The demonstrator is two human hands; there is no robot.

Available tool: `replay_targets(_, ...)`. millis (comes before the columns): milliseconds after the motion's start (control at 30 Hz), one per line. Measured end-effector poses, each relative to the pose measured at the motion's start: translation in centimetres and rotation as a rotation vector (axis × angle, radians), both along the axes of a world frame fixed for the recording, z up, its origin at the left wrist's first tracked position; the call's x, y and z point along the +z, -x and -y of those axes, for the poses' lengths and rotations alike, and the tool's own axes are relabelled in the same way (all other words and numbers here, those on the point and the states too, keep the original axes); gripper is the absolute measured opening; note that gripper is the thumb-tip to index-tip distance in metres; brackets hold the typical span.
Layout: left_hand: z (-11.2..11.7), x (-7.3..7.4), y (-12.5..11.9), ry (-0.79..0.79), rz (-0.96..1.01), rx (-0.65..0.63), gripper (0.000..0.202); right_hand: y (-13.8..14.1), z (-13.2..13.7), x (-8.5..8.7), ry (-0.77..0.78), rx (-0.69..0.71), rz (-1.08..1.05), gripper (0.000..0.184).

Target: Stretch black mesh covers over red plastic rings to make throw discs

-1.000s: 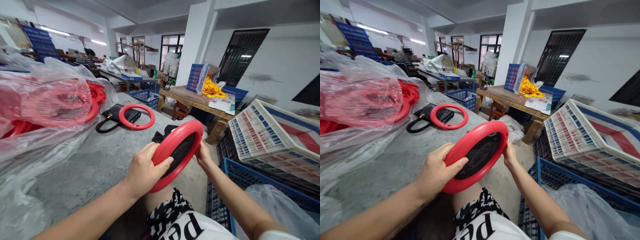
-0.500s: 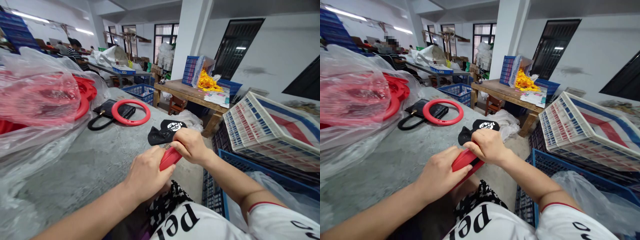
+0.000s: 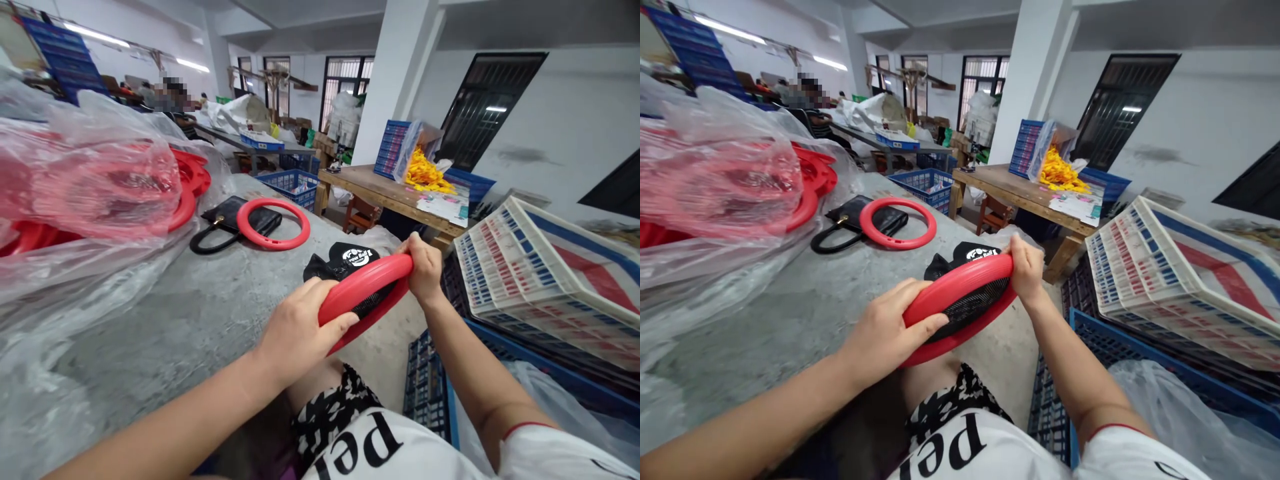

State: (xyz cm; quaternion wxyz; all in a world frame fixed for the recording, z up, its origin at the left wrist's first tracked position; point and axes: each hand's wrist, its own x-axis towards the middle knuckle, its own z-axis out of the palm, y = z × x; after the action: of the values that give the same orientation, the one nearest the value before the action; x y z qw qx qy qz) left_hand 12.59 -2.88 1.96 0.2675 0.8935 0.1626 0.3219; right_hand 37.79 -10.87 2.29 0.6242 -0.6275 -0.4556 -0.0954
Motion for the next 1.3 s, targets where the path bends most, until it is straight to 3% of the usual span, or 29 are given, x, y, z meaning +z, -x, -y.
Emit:
replay_targets(200, -0.1, -1.1, 0.0, -0.067, 0.079, -0.05, 0.021, -0.9, 1.7, -1.4, 0.053, 0.025, 0.04, 0.065)
replay_targets(467, 0.2, -1.2, -0.3, -0.208, 0.092, -0.082, 0.022, 3.5, 3.6, 1.9, 0.159, 0.154, 0.56, 0.061)
replay_targets(600, 0.5, -1.3, -0.3, -0.215, 0.054, -0.085, 0.022, 4.9, 3.0, 1.2, 0.145, 0.116, 0.683, 0.053)
replay_targets(800, 0.8, -1.3, -0.2, -0.235, 0.015, -0.069, 0.02, 4.9, 2.0, 0.1, 0.077, 0.047, 0.642, 0.044)
replay_targets(1000, 0.5, -1.2, -0.9, -0.139, -0.046, -0.06, 0.025, 4.0, 0.9, -0.5, 0.092, 0.037, 0.46, 0.049)
replay_targets(1133, -0.2, -0.7, -1.2, 0.039, -0.007, -0.035, 0.032, 0.4, 0.0, -0.8, -0.006, -0.04, 0.051, 0.058)
replay_targets(1300, -1.0, -0.9, -0.8, 0.202, 0.053, 0.02, 0.022, -4.6, -0.1, -2.3, -0.25, -0.154, -0.445, 0.058)
